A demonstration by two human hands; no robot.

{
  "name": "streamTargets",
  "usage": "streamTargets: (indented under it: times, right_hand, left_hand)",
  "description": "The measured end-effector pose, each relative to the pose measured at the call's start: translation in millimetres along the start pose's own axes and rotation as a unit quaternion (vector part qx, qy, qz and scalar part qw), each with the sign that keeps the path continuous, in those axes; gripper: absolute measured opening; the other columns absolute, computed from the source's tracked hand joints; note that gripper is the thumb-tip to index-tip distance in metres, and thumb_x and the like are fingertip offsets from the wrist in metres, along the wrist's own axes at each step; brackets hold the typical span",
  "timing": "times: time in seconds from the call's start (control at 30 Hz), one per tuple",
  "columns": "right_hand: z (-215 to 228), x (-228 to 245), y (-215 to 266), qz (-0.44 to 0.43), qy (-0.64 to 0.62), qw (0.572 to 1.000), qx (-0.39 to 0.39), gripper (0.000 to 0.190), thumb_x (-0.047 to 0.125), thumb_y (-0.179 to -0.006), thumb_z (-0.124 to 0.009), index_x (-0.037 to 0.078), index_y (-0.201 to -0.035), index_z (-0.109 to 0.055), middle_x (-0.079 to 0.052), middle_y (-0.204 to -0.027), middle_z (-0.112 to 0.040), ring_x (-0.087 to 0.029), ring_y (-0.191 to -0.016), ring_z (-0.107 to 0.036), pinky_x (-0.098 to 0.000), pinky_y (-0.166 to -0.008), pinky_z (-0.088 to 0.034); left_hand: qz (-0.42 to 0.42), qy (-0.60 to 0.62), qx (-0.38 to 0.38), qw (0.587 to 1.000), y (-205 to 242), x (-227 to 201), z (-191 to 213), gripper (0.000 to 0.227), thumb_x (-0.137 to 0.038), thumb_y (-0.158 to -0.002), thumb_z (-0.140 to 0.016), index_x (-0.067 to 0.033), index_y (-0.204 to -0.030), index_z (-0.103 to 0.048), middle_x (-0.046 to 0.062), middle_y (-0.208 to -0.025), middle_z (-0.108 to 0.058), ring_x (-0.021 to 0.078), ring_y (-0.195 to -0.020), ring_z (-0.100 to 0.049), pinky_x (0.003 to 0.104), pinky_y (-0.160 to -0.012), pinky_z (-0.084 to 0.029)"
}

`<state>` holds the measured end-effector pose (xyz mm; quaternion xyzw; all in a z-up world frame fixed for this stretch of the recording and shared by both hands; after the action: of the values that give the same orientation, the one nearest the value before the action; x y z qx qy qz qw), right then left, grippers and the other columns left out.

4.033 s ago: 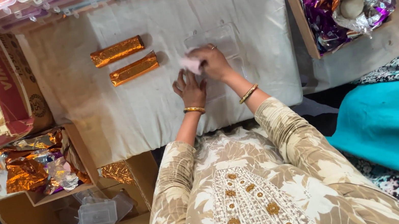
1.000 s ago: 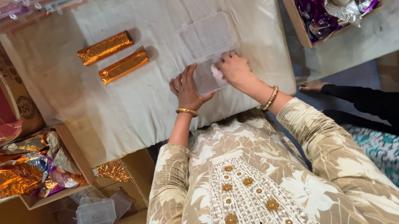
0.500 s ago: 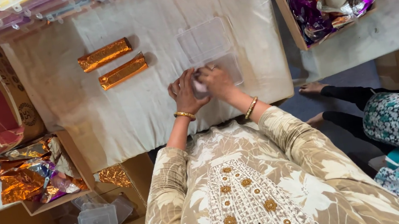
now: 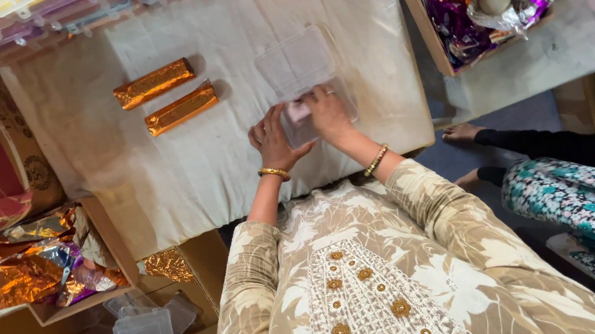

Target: Wrapping wooden sticks in gold foil and placing them into a plastic container at a workstation.

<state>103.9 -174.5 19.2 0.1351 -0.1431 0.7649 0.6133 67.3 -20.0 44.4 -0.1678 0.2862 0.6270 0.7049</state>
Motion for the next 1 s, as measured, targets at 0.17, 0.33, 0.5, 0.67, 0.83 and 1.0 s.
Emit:
streamTargets:
  times: [0.17,0.33,0.5,0.67,0.83,1.0]
  right_hand:
    - [29.1,55.7,8.5,0.114,-0.031,0.99,0.077,0.033,0.018,-0.073,-0.071,0.01,-0.105,-0.075,-0.007,-0.121,-0.066,-0.033,-0.115,-0.059,-0.0466,-0.093,-0.051]
    - [27.2,37.2,8.2,0.143,-0.011,0.959,0.245,0.03,0.022,-0.073,-0.073,0.014,-0.101,-0.079,-0.005,-0.123,-0.067,-0.037,-0.123,-0.054,-0.0548,-0.086,-0.048]
    - [30.5,9.2,-2.9,0.048,0.113,0.983,0.139,0.033,0.031,-0.086,-0.069,0.01,-0.112,-0.073,-0.006,-0.125,-0.064,-0.028,-0.123,-0.06,-0.0403,-0.099,-0.054]
    - [55.0,55.4,13.8,0.241,0.042,0.97,-0.012,0.033,0.023,-0.086,-0.064,0.016,-0.118,-0.069,-0.003,-0.134,-0.062,-0.025,-0.127,-0.059,-0.0407,-0.103,-0.05]
    - [65.9,29.2,12.7,0.138,0.148,0.979,0.014,0.044,0.029,-0.073,-0.062,0.018,-0.114,-0.07,-0.006,-0.117,-0.065,-0.031,-0.115,-0.06,-0.0495,-0.091,-0.046]
    - [18.8,16.9,25.3,0.093,0.169,0.965,0.176,0.022,0.028,-0.086,-0.067,0.018,-0.104,-0.075,-0.009,-0.109,-0.068,-0.033,-0.111,-0.063,-0.0457,-0.084,-0.053]
  left_hand:
    - [-0.008,0.017,-0.015,1.0,-1.0,-0.5,0.1,0.12,-0.048,-0.047,-0.092,-0.0261,-0.153,-0.04,0.0,-0.152,-0.047,0.0279,-0.136,-0.042,0.053,-0.119,-0.014]
    - [-0.031,0.004,-0.015,0.999,-1.6,-15.0,8.6,0.123,-0.051,-0.047,-0.095,-0.0235,-0.153,-0.039,0.004,-0.151,-0.046,0.0305,-0.136,-0.041,0.054,-0.117,-0.013]
    - [-0.023,-0.011,-0.013,1.0,0.1,-7.1,3.6,0.123,-0.058,-0.05,-0.095,-0.0231,-0.154,-0.038,0.004,-0.153,-0.045,0.031,-0.136,-0.037,0.054,-0.118,-0.012]
    - [-0.024,-0.011,-0.014,1.0,-0.1,-9.0,3.2,0.123,-0.056,-0.051,-0.093,-0.0227,-0.155,-0.037,0.003,-0.154,-0.044,0.0307,-0.136,-0.038,0.053,-0.118,-0.012]
    - [0.01,-0.025,-0.001,1.0,3.1,-6.8,1.8,0.122,-0.057,-0.049,-0.093,-0.0235,-0.153,-0.039,0.001,-0.152,-0.046,0.0306,-0.133,-0.038,0.054,-0.118,-0.01]
    - [-0.023,-0.019,-0.025,0.999,0.2,-17.4,9.1,0.122,-0.058,-0.049,-0.094,-0.0233,-0.152,-0.039,0.001,-0.15,-0.048,0.0294,-0.135,-0.038,0.056,-0.117,-0.006]
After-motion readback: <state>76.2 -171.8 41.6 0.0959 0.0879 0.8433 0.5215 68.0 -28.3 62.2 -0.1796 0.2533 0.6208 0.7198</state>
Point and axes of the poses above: each hand's wrist, its own y-axis away from the middle knuckle, its own z-axis out of the back of the hand, x = y × z, the point moved 9 cm from there along -y, towards the middle knuckle
